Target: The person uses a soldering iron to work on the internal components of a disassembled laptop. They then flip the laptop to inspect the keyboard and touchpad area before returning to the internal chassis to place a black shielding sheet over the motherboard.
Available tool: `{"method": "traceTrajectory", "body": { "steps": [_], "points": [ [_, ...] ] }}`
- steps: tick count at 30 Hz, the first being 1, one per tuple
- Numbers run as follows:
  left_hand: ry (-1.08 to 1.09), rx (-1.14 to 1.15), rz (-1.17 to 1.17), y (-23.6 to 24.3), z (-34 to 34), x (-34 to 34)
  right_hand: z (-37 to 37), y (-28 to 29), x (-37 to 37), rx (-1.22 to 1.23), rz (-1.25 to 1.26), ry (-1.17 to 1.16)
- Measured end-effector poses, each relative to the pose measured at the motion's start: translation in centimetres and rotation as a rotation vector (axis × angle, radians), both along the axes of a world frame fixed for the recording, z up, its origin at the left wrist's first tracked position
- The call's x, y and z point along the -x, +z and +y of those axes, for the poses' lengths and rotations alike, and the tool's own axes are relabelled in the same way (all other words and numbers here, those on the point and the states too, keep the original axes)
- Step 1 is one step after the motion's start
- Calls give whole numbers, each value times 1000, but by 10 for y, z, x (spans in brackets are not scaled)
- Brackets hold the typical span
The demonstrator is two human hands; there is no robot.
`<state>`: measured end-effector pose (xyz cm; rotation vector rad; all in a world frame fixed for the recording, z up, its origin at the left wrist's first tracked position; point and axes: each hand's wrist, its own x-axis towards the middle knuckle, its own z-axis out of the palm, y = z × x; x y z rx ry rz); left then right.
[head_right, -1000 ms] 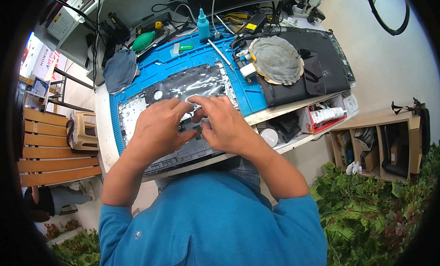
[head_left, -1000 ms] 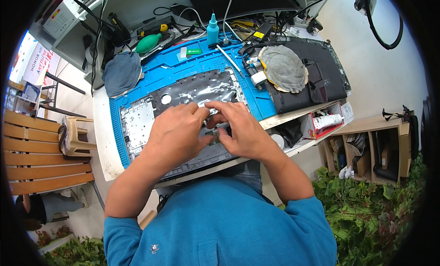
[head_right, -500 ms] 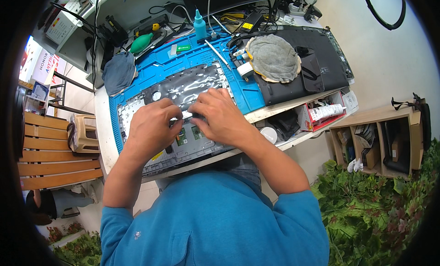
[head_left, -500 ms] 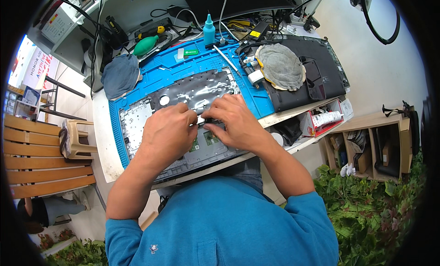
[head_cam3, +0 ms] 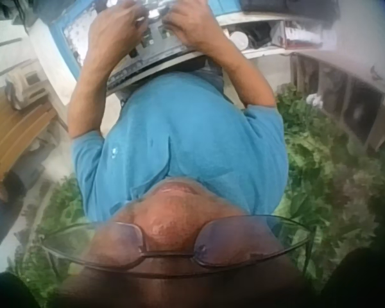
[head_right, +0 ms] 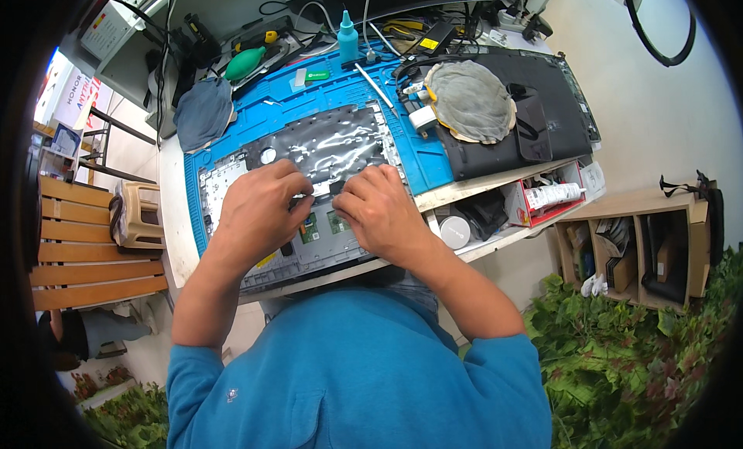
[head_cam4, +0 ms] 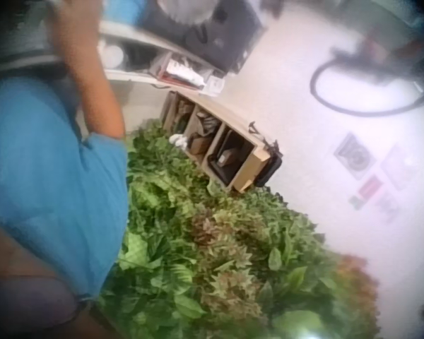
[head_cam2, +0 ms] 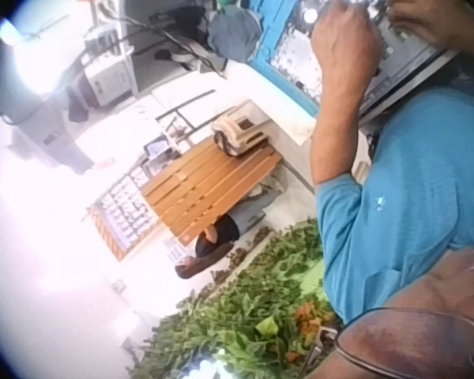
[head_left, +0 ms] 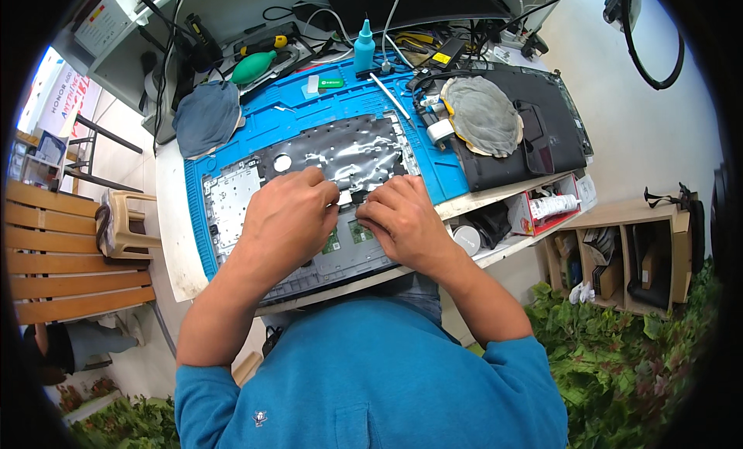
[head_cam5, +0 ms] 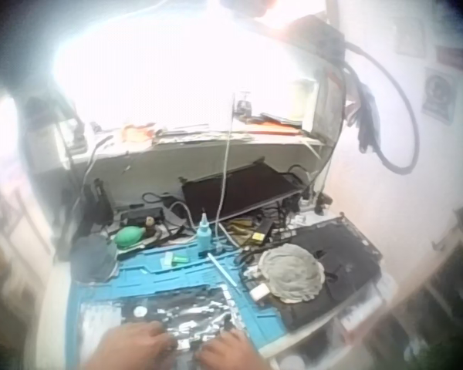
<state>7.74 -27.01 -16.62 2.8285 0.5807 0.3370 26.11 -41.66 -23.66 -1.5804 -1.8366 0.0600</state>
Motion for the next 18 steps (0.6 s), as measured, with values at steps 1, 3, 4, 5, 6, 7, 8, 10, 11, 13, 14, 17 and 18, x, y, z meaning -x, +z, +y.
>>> {"method": "traceTrajectory", "body": {
  "steps": [1, 3, 4, 5, 6, 7, 8, 10, 11, 13, 14, 17, 18],
  "points": [
    [-4, 3, -6, -1, 0, 0, 0, -1, 1, -6, -12, -11],
    [-2, 6, -4, 0, -1, -1, 1, -4, 2, -27, -50, -28],
    [-2, 8, -3, 0, -1, -1, 2, -4, 2, -37, -68, -37],
    [-2, 11, -7, 0, -1, -1, 2, -4, 3, -47, -67, -33],
    [-1, 14, -11, 0, -1, 0, 2, -2, 4, -56, -65, -29],
    [-1, 18, -16, 0, -1, 0, 2, -1, 5, -64, -64, -26],
    [-2, 16, -16, 0, -1, 0, 2, -1, 5, -69, -32, -25],
    [-6, 14, -19, 0, -1, 1, 1, -1, 4, -75, 31, -23],
    [-10, 15, -31, -1, -1, 1, 0, 0, 4, -78, 42, -35],
    [-16, 15, -54, -2, -1, 1, -1, 1, 5, -84, 64, -58],
    [-15, 16, -56, -3, -1, 1, -1, 2, 6, -94, 70, -57],
    [-16, 18, -51, -4, -1, 0, -1, 3, 7, -114, 88, -61],
    [-11, 18, -42, -5, -1, -1, -1, 2, 6, -115, 92, -62]
  ]
}}
